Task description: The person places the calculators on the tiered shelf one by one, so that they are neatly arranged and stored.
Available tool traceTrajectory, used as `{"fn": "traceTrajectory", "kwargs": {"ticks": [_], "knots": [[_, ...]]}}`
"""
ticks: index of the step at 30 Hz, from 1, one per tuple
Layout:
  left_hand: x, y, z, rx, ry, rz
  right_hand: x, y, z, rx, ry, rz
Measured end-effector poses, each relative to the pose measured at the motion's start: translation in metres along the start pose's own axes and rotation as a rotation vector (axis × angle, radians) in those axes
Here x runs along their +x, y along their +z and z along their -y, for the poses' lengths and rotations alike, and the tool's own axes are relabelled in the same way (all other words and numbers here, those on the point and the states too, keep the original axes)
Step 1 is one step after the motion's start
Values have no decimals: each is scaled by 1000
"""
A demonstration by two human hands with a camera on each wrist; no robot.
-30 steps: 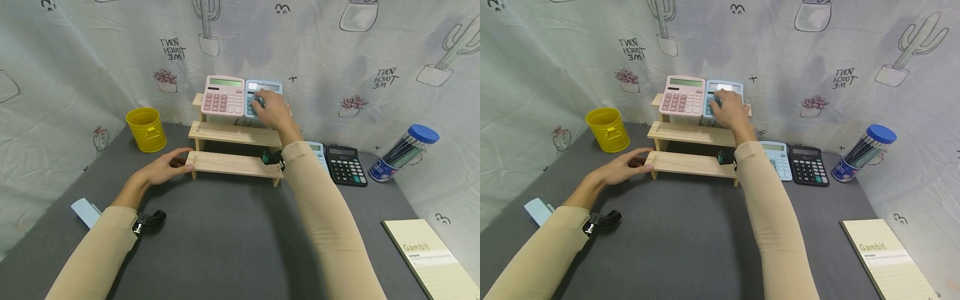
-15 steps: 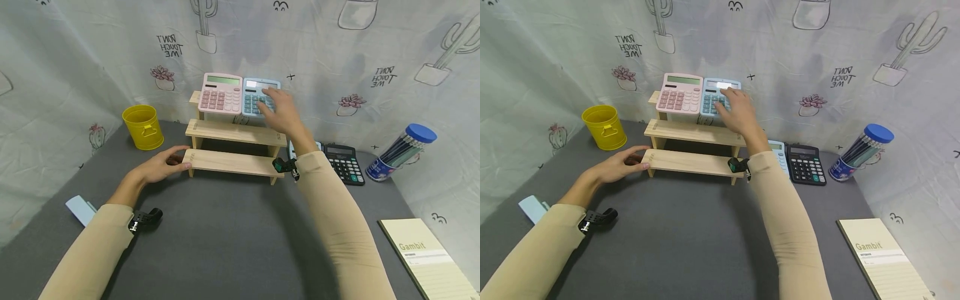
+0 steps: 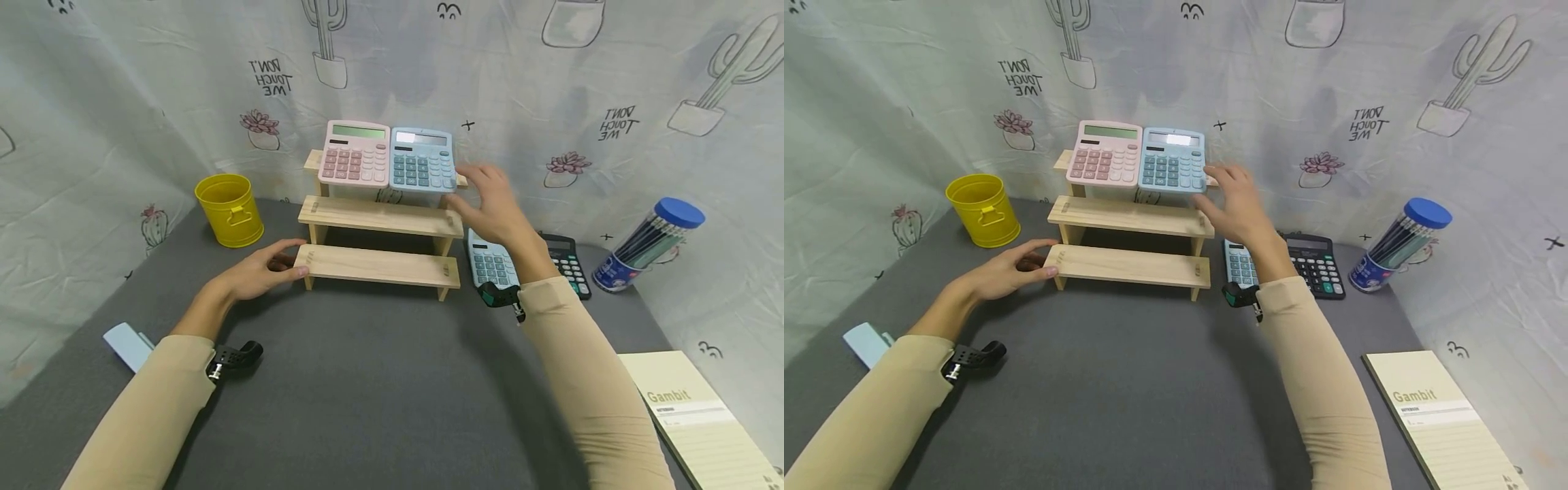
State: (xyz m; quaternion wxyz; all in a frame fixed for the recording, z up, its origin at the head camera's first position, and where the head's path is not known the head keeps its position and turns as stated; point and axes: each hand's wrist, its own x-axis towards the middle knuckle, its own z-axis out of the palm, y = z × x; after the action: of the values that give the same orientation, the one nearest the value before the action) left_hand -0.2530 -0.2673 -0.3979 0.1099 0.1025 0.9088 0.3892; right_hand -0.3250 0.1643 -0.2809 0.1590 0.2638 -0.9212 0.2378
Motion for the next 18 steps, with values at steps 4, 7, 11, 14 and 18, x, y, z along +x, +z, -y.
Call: {"fn": "traceTrajectory", "kwargs": {"ticks": [4, 7, 11, 14, 18], "knots": [[0, 0, 1, 9, 0, -6, -14, -4, -13, -21, 22, 3], [1, 0, 2, 18, 0, -10, -23, -6, -22, -31, 30, 2], [1, 1, 3, 20, -1, -8, -37, -10, -28, -75, 29, 10], [1, 1, 2, 19, 0, -5, -47, -11, -31, -125, 46, 24], [2, 1, 1, 16, 12, -4, -60, -12, -37, -154, 74, 31]]}}
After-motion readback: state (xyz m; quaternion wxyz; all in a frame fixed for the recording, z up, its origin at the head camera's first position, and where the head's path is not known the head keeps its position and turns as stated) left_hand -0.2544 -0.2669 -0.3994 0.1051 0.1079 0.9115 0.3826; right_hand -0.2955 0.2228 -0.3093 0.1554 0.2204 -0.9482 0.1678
